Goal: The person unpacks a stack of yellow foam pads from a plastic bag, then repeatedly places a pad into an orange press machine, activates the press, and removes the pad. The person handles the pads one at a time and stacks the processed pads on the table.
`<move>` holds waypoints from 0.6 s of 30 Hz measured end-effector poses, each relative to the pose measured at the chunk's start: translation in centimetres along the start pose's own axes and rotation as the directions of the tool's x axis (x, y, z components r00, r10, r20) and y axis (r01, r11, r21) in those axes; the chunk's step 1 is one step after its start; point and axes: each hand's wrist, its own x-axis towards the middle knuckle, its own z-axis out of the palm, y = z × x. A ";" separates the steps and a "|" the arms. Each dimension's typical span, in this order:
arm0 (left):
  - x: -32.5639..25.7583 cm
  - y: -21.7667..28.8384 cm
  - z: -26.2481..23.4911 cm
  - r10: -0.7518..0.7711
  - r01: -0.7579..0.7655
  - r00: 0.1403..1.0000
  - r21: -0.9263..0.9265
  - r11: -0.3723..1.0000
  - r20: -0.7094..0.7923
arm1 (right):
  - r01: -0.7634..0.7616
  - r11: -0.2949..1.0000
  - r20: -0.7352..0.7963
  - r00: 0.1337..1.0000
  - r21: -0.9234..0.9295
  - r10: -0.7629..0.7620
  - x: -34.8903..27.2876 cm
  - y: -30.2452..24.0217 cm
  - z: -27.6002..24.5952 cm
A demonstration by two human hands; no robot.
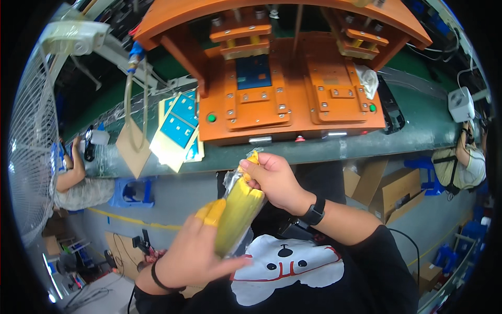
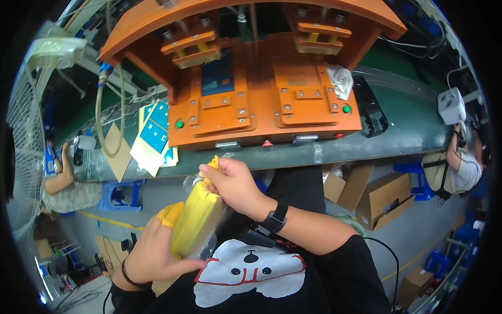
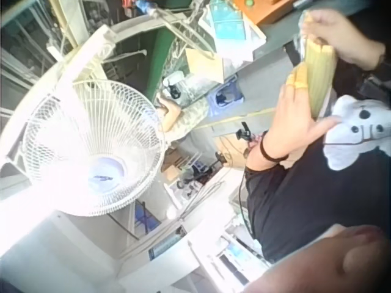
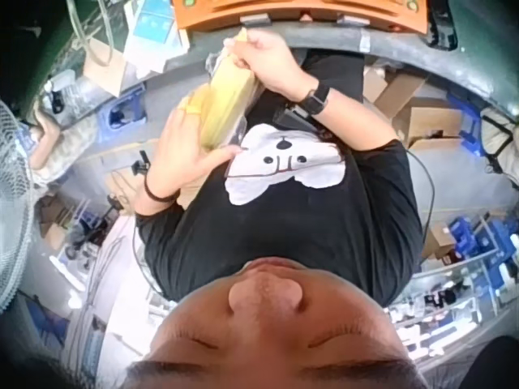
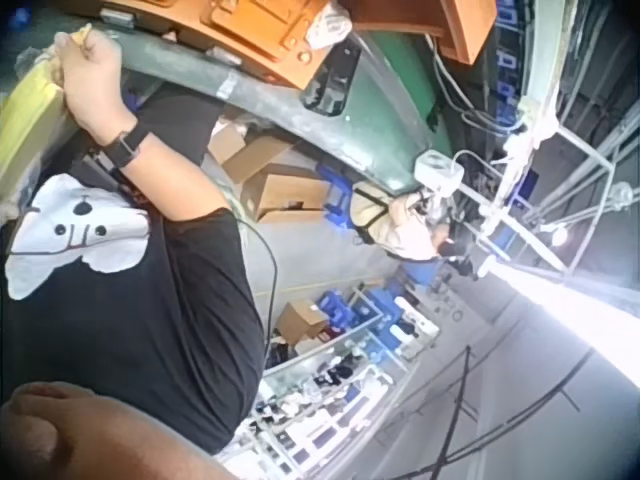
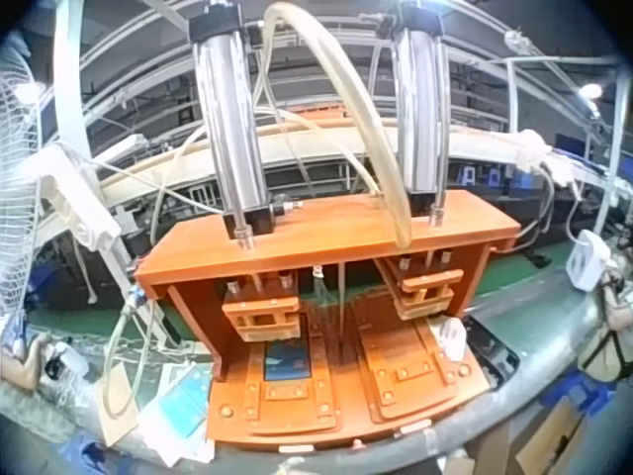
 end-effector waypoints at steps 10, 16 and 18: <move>-2.5 -4.3 1.3 -0.523 0.548 0.833 -0.136 0.825 0.181 | 0.224 0.882 0.112 0.974 -0.414 -0.195 2.9 4.5 3.6; -6.8 -5.4 0.3 -0.523 0.435 0.852 -0.579 0.689 0.018 | 0.446 0.558 0.303 0.893 -0.700 -0.333 0.1 3.7 -0.4; -7.6 -5.8 -1.6 -0.495 0.394 0.864 -0.730 0.559 0.088 | 0.405 0.559 0.317 0.914 -0.724 -0.252 -2.6 2.8 -3.9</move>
